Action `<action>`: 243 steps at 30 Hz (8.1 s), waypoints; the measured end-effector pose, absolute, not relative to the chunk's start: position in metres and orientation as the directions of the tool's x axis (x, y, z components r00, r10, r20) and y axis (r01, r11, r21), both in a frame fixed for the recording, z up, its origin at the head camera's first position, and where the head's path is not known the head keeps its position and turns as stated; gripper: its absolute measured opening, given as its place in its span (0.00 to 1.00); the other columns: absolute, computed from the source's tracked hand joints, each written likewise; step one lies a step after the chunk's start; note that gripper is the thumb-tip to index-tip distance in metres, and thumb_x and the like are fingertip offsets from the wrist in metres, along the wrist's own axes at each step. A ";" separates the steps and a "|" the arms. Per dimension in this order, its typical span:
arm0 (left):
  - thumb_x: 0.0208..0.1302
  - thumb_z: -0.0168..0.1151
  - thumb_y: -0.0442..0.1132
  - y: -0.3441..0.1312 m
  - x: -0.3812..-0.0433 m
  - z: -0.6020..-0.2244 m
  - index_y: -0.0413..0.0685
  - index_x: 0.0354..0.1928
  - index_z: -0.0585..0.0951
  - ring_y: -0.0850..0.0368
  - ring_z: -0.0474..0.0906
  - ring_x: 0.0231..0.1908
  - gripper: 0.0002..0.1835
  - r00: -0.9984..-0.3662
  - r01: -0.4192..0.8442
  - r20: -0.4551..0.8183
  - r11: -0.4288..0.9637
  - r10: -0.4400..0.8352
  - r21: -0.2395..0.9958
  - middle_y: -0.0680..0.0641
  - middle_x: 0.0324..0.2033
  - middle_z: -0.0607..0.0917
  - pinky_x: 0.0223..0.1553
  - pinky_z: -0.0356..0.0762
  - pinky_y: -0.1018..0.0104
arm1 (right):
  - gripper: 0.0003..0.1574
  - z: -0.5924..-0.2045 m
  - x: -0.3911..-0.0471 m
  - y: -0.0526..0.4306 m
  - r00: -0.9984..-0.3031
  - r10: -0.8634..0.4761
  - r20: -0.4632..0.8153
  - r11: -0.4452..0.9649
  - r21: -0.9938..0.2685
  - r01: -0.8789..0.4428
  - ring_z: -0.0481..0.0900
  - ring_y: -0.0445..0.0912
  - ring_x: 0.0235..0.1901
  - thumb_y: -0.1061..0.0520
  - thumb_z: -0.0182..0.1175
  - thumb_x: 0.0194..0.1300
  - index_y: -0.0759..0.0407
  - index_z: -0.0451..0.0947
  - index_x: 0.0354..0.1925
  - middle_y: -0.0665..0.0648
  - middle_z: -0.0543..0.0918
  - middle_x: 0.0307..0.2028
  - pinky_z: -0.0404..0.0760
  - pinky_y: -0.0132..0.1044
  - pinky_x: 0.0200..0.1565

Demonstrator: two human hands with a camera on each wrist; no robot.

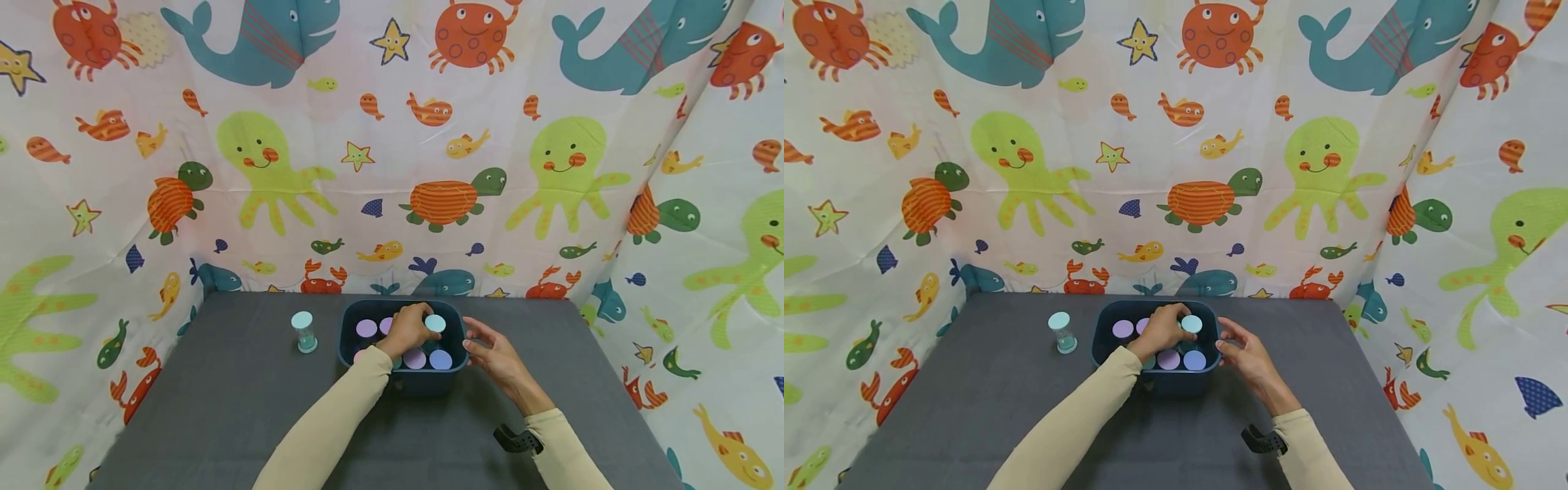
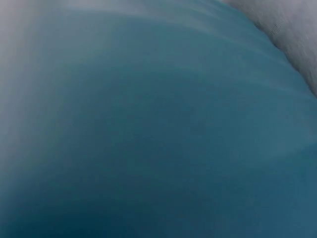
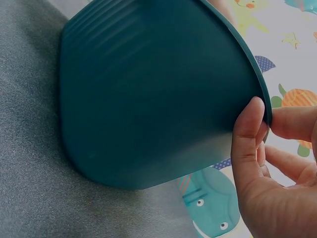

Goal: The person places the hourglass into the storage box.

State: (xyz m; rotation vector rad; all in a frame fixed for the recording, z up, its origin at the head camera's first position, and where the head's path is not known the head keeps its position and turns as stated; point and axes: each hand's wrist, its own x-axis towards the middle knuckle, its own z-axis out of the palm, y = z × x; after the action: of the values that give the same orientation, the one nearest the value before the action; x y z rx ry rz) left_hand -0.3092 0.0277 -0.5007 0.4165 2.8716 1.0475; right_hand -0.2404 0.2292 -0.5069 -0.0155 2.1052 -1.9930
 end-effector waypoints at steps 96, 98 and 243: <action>0.63 0.66 0.38 -0.164 -0.252 -0.468 0.42 0.58 0.77 0.46 0.76 0.55 0.21 -0.860 0.368 0.467 0.382 -0.206 0.848 0.40 0.52 0.81 0.55 0.75 0.43 | 0.34 -0.510 -0.241 0.228 -0.974 -0.176 -0.141 0.009 -0.990 0.142 0.74 0.40 0.38 0.59 0.56 0.72 0.53 0.60 0.73 0.53 0.67 0.50 0.81 0.31 0.36; 0.64 0.66 0.39 -0.168 -0.251 -0.471 0.44 0.58 0.77 0.48 0.76 0.55 0.21 -0.855 0.363 0.467 0.383 -0.225 0.850 0.41 0.52 0.80 0.55 0.74 0.43 | 0.34 -0.510 -0.241 0.228 -0.974 -0.174 -0.143 0.012 -0.990 0.143 0.74 0.40 0.38 0.59 0.56 0.72 0.53 0.60 0.73 0.53 0.67 0.50 0.81 0.31 0.36; 0.56 0.73 0.51 -0.029 -0.245 -0.440 0.54 0.56 0.79 0.56 0.77 0.42 0.26 -0.950 0.308 0.285 0.263 0.124 0.914 0.50 0.42 0.83 0.45 0.77 0.63 | 0.33 -0.509 -0.240 0.227 -0.971 -0.174 -0.165 0.040 -0.986 0.161 0.73 0.44 0.41 0.59 0.55 0.72 0.52 0.61 0.72 0.55 0.66 0.50 0.81 0.33 0.38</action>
State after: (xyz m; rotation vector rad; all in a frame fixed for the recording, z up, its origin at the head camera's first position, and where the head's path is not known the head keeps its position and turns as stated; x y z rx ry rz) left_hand -0.2448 -0.0295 -0.4400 0.4519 2.6159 1.9570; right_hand -0.2404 0.2267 -0.5086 -0.0141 2.0764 -2.0233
